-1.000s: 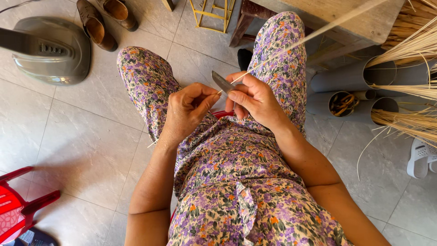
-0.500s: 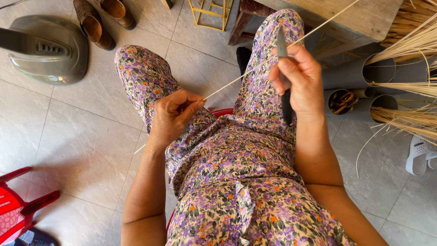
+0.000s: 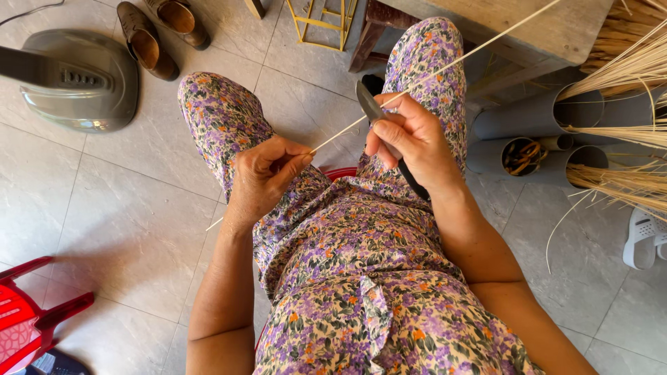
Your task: The person sits at a wooden workbench and repeatedly selects thin dried stalks from a bundle. Using a small knife, they scrape and trim each stalk, then place the prepared pieces back on the table. The process is repeated for multiple stalks throughout the clip.
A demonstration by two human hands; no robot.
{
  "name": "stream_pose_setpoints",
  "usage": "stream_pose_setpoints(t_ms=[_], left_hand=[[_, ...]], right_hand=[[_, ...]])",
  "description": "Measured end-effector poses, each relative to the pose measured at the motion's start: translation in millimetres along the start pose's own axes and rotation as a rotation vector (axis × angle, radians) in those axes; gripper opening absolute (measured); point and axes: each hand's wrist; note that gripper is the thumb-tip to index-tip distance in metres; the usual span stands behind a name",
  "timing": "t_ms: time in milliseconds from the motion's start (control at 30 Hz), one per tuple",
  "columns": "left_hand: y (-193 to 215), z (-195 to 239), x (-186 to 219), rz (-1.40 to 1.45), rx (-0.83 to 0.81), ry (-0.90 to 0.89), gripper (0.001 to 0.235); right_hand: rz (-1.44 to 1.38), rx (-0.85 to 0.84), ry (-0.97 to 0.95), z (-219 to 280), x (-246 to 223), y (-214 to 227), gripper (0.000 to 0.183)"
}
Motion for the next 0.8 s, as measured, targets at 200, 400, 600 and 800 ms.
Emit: stream_pose_setpoints(t_ms=[200,400,600,800], left_hand=[[7.0,5.3,-3.7,0.064,-0.006,-0.029,0.007],[10.6,9.5,-8.4,0.058,-0.012,-0.023,0.005],[11.8,11.1,-9.1,0.07,-0.03,-0.042,0.005],[12.6,14.6,-8.8,0.1,-0.029,-0.001,0.004]], right_hand=[[-0.026,0.071,0.028,-2.3,-7.6,12.8,0.021],[-0.046,0.069,0.073,-1.0,-11.5,21.3,0.015],[-0.028,0.078,0.074,-0.3,-12.8,22.5,0.017],[-0.013,0.097,0.089,0.4,-14.8,27.0,0.018]])
Point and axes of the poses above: each hand's wrist, its own z-axis away from the middle knuckle, its own y-axis out of the back of the hand, x = y × z, and after that the axes turned 2 degrees about -y, right-handed
